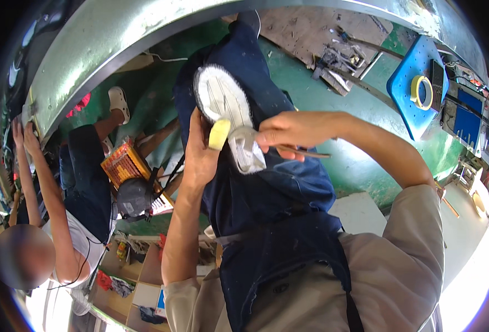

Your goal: Using pliers to pull and adjust the upper of a shoe onto a last during the shoe assembly process.

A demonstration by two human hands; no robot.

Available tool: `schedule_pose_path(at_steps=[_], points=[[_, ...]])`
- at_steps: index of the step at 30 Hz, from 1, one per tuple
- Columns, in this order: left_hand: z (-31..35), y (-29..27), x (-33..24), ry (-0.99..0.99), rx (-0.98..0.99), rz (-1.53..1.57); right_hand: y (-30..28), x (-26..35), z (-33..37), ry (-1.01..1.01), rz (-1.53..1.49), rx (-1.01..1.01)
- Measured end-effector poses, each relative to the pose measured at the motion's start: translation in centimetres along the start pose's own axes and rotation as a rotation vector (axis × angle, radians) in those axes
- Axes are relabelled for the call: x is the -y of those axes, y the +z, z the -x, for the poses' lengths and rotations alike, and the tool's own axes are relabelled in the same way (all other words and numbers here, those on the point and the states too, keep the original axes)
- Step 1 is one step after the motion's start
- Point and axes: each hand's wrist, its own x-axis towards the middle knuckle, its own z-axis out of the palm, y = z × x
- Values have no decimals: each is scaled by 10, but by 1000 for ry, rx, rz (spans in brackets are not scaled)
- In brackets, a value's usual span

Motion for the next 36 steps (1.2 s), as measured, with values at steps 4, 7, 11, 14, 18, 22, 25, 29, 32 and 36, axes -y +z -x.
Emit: schedule_pose_path(at_steps=[4, 7, 11, 14, 18, 22, 25, 29, 32, 36], points=[[-2, 4, -15, -156, 42, -105, 24, 1, 13, -14, 127, -177], [-1, 11, -10, -58, -45, -217, 39, -5, 8, -314, 967, -487], [4, 4, -1, -47, -8, 4, 45, -12, 6, -227, 849, -514], [-2, 11, 0, -9, -18, 34, 38, -6, 11, -45, 303, -390], [17, 7, -1, -66, 39, 15, 30, 4, 17, 101, 1, -168], [14, 1, 2, -93, 4, -97, 38, -6, 11, -125, 416, -282], [17, 0, 12, -16, -26, -112, 48, -14, 6, -267, 1005, -420], [14, 16, 12, 22, -63, -5, 34, -16, 10, -52, 413, -283], [36, 22, 24, 138, -21, 46, 32, -3, 22, 124, -38, -112], [35, 25, 29, 173, -73, -14, 54, -17, 14, -282, 769, -410]])
